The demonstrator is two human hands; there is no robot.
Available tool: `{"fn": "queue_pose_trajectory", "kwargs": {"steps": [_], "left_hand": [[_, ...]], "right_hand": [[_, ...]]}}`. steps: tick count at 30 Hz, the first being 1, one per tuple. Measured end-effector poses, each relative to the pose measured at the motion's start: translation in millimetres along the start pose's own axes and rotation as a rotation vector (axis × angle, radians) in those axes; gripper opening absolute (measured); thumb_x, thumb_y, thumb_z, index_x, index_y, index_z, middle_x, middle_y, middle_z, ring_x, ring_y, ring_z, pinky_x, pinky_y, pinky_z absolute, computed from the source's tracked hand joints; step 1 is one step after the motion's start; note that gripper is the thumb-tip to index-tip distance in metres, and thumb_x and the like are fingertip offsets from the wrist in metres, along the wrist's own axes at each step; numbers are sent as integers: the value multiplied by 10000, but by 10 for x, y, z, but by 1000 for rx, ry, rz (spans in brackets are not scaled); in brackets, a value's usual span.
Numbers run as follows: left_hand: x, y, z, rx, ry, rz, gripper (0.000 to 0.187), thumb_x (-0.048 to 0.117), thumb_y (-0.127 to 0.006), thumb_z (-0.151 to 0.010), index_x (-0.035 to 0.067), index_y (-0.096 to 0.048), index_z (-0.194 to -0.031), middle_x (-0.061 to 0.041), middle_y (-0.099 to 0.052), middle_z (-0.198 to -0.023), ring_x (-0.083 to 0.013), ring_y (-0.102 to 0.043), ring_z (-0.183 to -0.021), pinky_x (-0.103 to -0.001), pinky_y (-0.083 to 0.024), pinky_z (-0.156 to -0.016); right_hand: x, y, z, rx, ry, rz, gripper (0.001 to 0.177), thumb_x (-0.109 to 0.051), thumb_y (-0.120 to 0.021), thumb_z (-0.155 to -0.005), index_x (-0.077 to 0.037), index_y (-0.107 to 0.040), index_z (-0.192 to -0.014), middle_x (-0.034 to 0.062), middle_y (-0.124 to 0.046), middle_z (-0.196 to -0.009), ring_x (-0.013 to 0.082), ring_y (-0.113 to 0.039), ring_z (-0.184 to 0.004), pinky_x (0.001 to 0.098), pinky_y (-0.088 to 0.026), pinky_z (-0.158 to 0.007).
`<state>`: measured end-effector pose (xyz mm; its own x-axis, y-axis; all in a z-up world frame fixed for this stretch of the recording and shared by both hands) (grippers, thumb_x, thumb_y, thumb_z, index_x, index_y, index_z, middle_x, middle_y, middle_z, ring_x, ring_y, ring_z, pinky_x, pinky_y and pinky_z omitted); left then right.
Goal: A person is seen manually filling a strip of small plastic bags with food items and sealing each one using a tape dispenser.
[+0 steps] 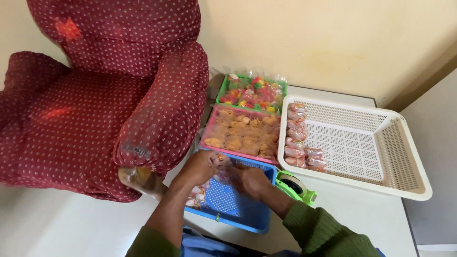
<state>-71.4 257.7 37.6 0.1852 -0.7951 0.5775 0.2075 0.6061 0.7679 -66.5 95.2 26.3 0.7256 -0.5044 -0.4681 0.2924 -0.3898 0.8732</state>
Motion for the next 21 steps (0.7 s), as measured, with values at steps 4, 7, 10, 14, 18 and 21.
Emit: {"fn": "queue_pose_trajectory", "kwargs": {"steps": [4, 7, 10, 14, 18, 21], "left_hand": [[-104, -39, -121, 59, 8, -15, 295, 219, -817, -731, 251, -754, -1018, -24, -785, -984, -239, -730, -1042, -372, -593, -850], [96, 143, -47, 157, -59, 30, 293, 184, -764, -792, 197, -726, -1082, -131, -731, -1086, -346, -704, -1075, -432, -583, -904], [162, 138, 26, 154, -34, -37, 410, 184, -789, -765, 239, -711, -1164, -146, -594, -1306, -375, -645, -1181, -449, -547, -988], [172, 83, -12, 137, -21, -70, 359, 170, -740, -795, 251, -703, -1143, -123, -530, -1327, -368, -631, -1207, -446, -532, -1039], [-14, -150, -240, 104, -33, -136, 347, 187, -760, -798, 301, -733, -1125, -103, -564, -1233, -330, -628, -1219, -442, -533, -1028], [137, -143, -125, 28, -54, -158, 381, 195, -814, -776, 222, -746, -1150, -144, -618, -1185, -358, -625, -1236, -471, -513, -1057]], "right_hand": [[28, -109, -49, 61, 9, -27, 313, -261, -600, -906, -166, -677, -1194, 210, -712, -1130, 497, -711, -926, 565, -599, -758], [131, -164, -121, 97, 5, 24, 178, -224, -620, -897, -201, -715, -1046, 113, -752, -1007, 392, -740, -863, 470, -613, -721], [188, -197, -82, 101, 2, -28, 113, -217, -621, -908, -213, -706, -982, 81, -764, -952, 364, -746, -851, 474, -614, -727], [429, -379, -66, 97, -17, -28, 157, -193, -655, -883, -228, -720, -1021, 40, -754, -940, 305, -756, -849, 419, -626, -727], [617, -489, -36, 73, -41, -96, 136, -176, -661, -866, -168, -704, -994, 74, -743, -965, 333, -747, -871, 426, -614, -751], [726, -570, -54, 97, -41, -138, 150, -183, -671, -861, -172, -711, -1005, 78, -746, -1019, 345, -746, -904, 435, -618, -761]]}}
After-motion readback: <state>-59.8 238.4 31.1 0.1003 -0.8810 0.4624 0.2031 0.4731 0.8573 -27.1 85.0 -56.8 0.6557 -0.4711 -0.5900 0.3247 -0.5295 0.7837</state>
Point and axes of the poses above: each hand's wrist, its own z-axis away from the middle knuckle, its own y-axis out of the back of the hand, x = y × z, the point moved 7 cm from there along -z, towards the middle knuckle
